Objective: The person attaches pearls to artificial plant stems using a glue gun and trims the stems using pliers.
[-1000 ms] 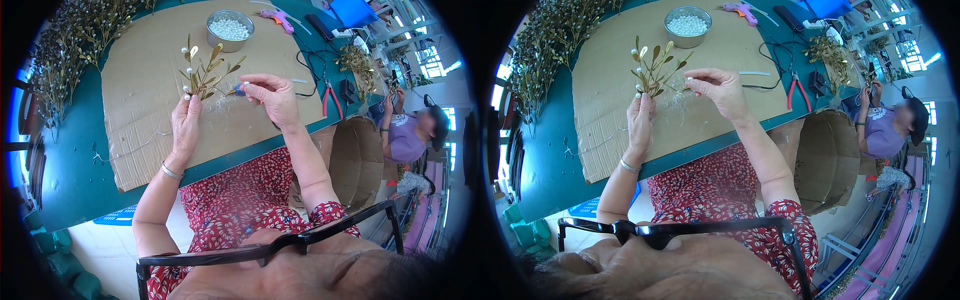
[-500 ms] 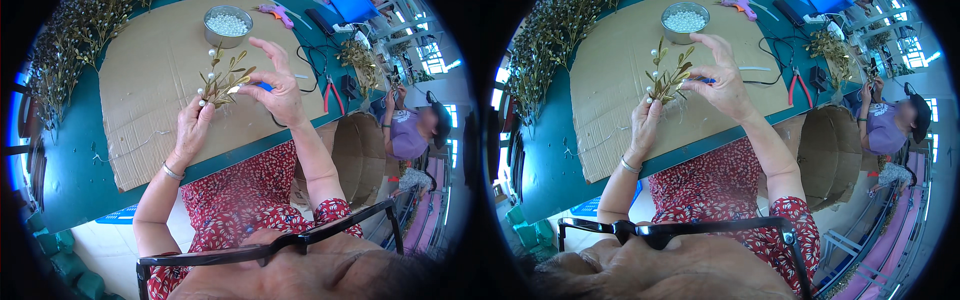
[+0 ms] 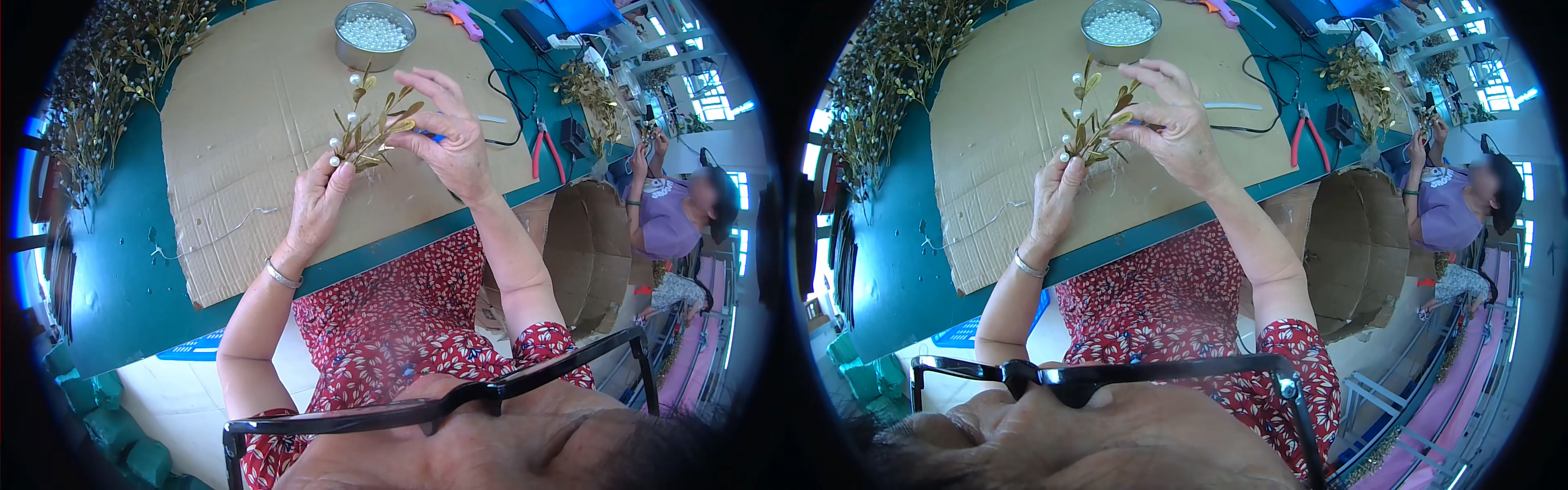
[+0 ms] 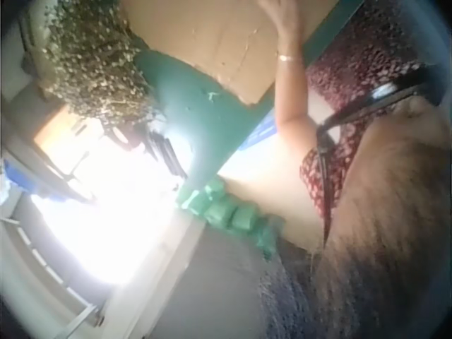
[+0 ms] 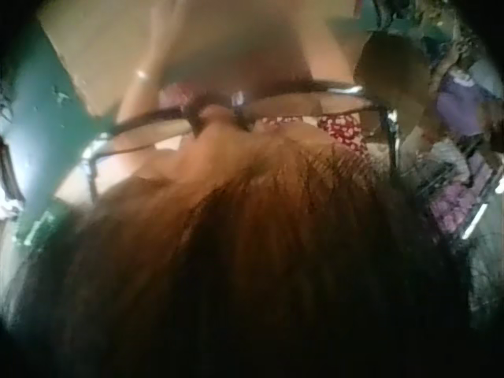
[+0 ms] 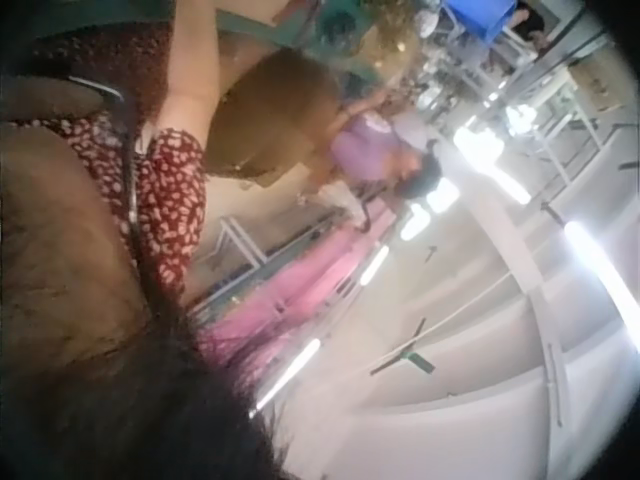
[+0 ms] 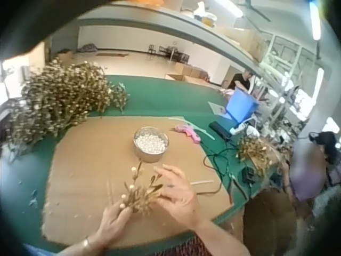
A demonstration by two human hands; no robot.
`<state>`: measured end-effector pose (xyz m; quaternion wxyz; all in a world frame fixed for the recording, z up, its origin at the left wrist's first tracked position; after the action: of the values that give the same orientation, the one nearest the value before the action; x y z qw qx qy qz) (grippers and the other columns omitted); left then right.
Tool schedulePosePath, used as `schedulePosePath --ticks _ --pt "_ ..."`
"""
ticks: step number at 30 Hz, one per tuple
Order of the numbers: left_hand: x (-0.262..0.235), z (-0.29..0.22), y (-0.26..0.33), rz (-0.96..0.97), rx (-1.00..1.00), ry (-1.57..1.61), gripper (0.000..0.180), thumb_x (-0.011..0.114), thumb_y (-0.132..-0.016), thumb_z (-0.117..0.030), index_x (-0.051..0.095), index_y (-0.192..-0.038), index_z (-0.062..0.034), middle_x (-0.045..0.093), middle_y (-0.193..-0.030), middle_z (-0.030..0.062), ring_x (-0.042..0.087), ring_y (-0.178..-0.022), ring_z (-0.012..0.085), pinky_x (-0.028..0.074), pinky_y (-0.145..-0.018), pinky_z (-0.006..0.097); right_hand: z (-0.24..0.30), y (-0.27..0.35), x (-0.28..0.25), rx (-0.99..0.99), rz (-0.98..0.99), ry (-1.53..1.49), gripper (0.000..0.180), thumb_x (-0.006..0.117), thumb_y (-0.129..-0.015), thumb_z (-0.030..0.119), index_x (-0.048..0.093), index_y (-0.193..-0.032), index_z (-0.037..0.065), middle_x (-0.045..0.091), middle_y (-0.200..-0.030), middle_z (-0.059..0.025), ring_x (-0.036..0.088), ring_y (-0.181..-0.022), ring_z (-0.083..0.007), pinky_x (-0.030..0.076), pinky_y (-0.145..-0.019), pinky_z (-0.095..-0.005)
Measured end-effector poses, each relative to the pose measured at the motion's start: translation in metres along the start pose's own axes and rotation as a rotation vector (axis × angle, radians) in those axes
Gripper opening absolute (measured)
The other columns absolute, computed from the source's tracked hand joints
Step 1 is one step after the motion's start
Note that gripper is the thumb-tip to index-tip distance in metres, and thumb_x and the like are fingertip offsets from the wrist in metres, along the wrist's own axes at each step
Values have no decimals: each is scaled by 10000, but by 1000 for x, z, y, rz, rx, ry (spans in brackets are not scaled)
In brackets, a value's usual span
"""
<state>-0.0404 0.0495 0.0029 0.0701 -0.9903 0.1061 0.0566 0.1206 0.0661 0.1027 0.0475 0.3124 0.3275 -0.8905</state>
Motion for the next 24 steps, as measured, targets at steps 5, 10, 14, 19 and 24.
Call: schedulePosePath --ticks 5,10,14,19,24 --pt "-3 9 -5 -81 -35 131 311 468 -982 -301 546 -860 -25 396 -696 -63 323 -642 43 280 -558 216 -14 27 -30 123 -246 -173 239 727 -728 12 699 -963 47 656 -1056 -57 576 -960 -159 443 -791 -266" --pt "-8 19 -4 -128 -62 166 310 453 -990 -289 559 -892 -15 361 -687 -69 291 -619 44 247 -538 214 -27 42 -26 575 -200 -705 191 632 -836 -4 661 -1025 -13 677 -921 -123 582 -701 -78 443 -583 -191" --pt "-12 28 -1 -142 -115 242 347 451 -989 -306 582 -1028 14 348 -685 -75 279 -607 35 234 -528 207 -37 46 -5 650 -119 -1049 200 619 -858 22 645 -1049 -33 680 -876 -147 599 -675 -95 434 -543 -182" --pt "-9 29 -2 -115 -118 226 354 450 -990 -297 581 -1078 20 345 -686 -76 275 -604 33 234 -527 205 -42 52 1 675 -59 -1079 196 645 -843 36 661 -1030 -19 681 -925 -137 605 -700 -109 454 -582 -187" --pt "-1 18 1 -41 -100 160 369 495 -967 -316 597 -1085 19 472 -750 -40 379 -709 57 339 -613 219 -37 36 -12 352 -124 -601 149 715 -780 65 716 -928 47 508 -1288 -125 519 -1069 -164 461 -803 -242"
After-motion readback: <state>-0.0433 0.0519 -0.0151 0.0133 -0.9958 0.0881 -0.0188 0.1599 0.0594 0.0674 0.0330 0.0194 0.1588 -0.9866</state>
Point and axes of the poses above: each hand's wrist, its own y-axis away from the middle knuckle, its own x-axis out of the palm, z = x × y, the point moved 8 cm from there along -y, towards the middle knuckle
